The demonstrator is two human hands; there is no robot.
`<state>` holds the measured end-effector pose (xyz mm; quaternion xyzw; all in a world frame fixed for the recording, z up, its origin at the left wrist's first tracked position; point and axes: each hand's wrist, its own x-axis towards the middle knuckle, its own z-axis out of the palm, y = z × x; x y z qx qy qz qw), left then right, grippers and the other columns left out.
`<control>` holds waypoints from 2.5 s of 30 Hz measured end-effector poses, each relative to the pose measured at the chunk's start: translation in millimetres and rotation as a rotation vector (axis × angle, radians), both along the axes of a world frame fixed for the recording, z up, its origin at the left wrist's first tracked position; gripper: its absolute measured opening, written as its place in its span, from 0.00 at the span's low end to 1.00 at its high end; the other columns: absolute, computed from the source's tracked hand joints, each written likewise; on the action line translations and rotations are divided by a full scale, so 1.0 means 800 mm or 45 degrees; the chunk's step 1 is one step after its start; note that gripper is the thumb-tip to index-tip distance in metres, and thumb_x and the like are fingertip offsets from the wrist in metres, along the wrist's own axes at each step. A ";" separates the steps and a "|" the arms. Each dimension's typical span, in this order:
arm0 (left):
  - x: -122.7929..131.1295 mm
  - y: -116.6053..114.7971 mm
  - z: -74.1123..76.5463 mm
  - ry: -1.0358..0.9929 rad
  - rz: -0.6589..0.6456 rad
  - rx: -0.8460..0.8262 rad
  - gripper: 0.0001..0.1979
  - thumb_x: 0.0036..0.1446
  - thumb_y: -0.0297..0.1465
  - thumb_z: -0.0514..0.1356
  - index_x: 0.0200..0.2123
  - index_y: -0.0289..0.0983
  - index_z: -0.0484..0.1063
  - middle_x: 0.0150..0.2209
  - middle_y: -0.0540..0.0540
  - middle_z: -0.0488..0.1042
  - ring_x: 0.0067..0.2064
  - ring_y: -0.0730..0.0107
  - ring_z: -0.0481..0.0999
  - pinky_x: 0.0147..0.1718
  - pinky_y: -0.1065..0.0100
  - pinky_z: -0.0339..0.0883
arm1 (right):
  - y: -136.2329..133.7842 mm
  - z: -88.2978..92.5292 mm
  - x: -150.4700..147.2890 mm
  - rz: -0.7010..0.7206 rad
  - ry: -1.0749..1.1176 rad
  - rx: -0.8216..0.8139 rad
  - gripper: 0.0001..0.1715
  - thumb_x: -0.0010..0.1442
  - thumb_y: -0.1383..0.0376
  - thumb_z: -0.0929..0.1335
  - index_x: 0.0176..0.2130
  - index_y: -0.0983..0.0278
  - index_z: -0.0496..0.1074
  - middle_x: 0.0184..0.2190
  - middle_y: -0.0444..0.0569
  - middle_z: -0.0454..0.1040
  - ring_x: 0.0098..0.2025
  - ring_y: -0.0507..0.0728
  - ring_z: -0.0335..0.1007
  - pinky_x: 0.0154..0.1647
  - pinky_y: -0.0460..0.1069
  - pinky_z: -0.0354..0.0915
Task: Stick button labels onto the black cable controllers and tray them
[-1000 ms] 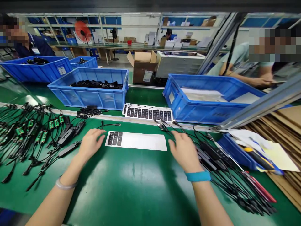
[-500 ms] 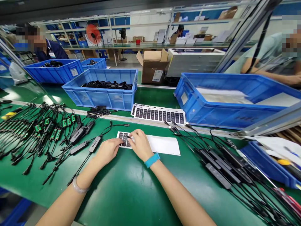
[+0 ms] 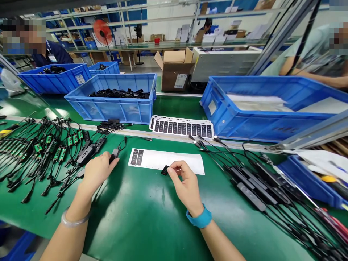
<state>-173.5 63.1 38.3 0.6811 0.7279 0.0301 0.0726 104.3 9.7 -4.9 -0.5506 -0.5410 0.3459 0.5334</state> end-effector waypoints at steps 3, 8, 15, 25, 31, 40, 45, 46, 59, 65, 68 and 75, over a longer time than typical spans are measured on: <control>0.029 0.002 -0.010 -0.809 0.014 -0.079 0.15 0.61 0.40 0.56 0.46 0.36 0.65 0.32 0.45 0.74 0.31 0.60 0.77 0.30 0.65 0.66 | -0.004 -0.004 -0.006 0.024 0.119 -0.024 0.11 0.61 0.56 0.68 0.37 0.60 0.66 0.30 0.44 0.66 0.29 0.52 0.63 0.29 0.47 0.61; 0.085 -0.018 -0.031 -1.997 0.075 -0.695 0.18 0.51 0.41 0.65 0.39 0.35 0.68 0.30 0.52 0.68 0.23 0.79 0.67 0.20 0.75 0.58 | -0.010 -0.005 -0.010 0.086 0.305 -0.032 0.10 0.63 0.56 0.67 0.41 0.58 0.65 0.31 0.41 0.64 0.26 0.49 0.60 0.27 0.46 0.61; 0.119 -0.058 -0.046 -2.250 0.052 -1.020 0.24 0.47 0.32 0.71 0.46 0.34 0.70 0.41 0.42 0.77 0.38 0.65 0.80 0.39 0.65 0.73 | -0.013 -0.002 -0.014 0.107 0.522 -0.155 0.10 0.61 0.58 0.69 0.39 0.58 0.64 0.29 0.38 0.62 0.21 0.46 0.57 0.20 0.43 0.57; 0.123 -0.069 -0.047 -2.324 -0.135 -1.116 0.27 0.53 0.30 0.69 0.55 0.38 0.66 0.44 0.40 0.80 0.45 0.60 0.81 0.46 0.60 0.72 | -0.017 0.003 -0.023 0.121 0.468 -0.277 0.14 0.55 0.59 0.73 0.38 0.60 0.66 0.27 0.39 0.62 0.24 0.48 0.59 0.18 0.41 0.61; 0.124 -0.070 -0.045 -2.337 -0.111 -1.136 0.29 0.52 0.31 0.70 0.55 0.38 0.65 0.41 0.42 0.80 0.42 0.62 0.81 0.45 0.61 0.72 | -0.018 0.003 -0.023 0.126 0.441 -0.273 0.14 0.56 0.59 0.72 0.38 0.60 0.66 0.26 0.39 0.62 0.24 0.48 0.59 0.18 0.42 0.59; 0.126 -0.069 -0.038 -2.323 -0.102 -1.131 0.28 0.52 0.32 0.70 0.54 0.38 0.66 0.39 0.44 0.80 0.41 0.64 0.81 0.45 0.62 0.72 | -0.019 0.003 -0.024 0.092 0.392 -0.260 0.14 0.56 0.58 0.72 0.38 0.60 0.66 0.26 0.40 0.63 0.24 0.49 0.60 0.21 0.43 0.62; 0.128 -0.071 -0.038 -2.275 -0.103 -1.107 0.25 0.55 0.31 0.68 0.54 0.38 0.65 0.39 0.44 0.80 0.40 0.64 0.81 0.45 0.62 0.71 | -0.020 0.001 -0.025 0.061 0.350 -0.252 0.13 0.56 0.59 0.72 0.38 0.61 0.67 0.26 0.40 0.63 0.25 0.49 0.61 0.21 0.44 0.63; 0.128 -0.071 -0.038 -2.267 -0.108 -1.104 0.24 0.55 0.31 0.68 0.54 0.38 0.65 0.39 0.44 0.79 0.40 0.63 0.81 0.45 0.62 0.71 | -0.020 0.000 -0.026 0.051 0.336 -0.250 0.13 0.56 0.59 0.72 0.38 0.61 0.67 0.26 0.40 0.63 0.25 0.49 0.61 0.21 0.44 0.63; 0.130 -0.074 -0.044 -2.241 -0.150 -1.092 0.22 0.56 0.30 0.66 0.53 0.39 0.65 0.37 0.46 0.79 0.42 0.63 0.81 0.46 0.61 0.72 | -0.021 0.001 -0.028 -0.003 0.234 -0.233 0.10 0.55 0.63 0.70 0.37 0.61 0.66 0.23 0.38 0.61 0.22 0.48 0.60 0.21 0.44 0.64; 0.131 -0.074 -0.044 -2.221 -0.152 -1.064 0.21 0.55 0.30 0.66 0.52 0.38 0.65 0.36 0.47 0.78 0.37 0.68 0.80 0.45 0.63 0.72 | -0.022 -0.008 -0.032 -0.037 0.247 -0.292 0.11 0.56 0.64 0.69 0.40 0.59 0.64 0.24 0.37 0.60 0.22 0.48 0.59 0.20 0.43 0.62; 0.131 -0.074 -0.044 -2.214 -0.150 -1.063 0.22 0.55 0.31 0.66 0.51 0.38 0.65 0.36 0.47 0.78 0.39 0.66 0.80 0.44 0.63 0.72 | -0.020 -0.009 -0.030 -0.042 0.291 -0.312 0.21 0.55 0.63 0.70 0.47 0.58 0.60 0.27 0.38 0.59 0.25 0.50 0.60 0.21 0.44 0.63; 0.130 -0.073 -0.041 -2.218 -0.142 -1.089 0.22 0.50 0.32 0.71 0.47 0.36 0.70 0.35 0.48 0.78 0.36 0.68 0.80 0.40 0.66 0.74 | -0.020 0.000 -0.023 0.282 0.092 -0.416 0.43 0.48 0.61 0.74 0.60 0.57 0.57 0.45 0.50 0.69 0.37 0.55 0.68 0.36 0.51 0.69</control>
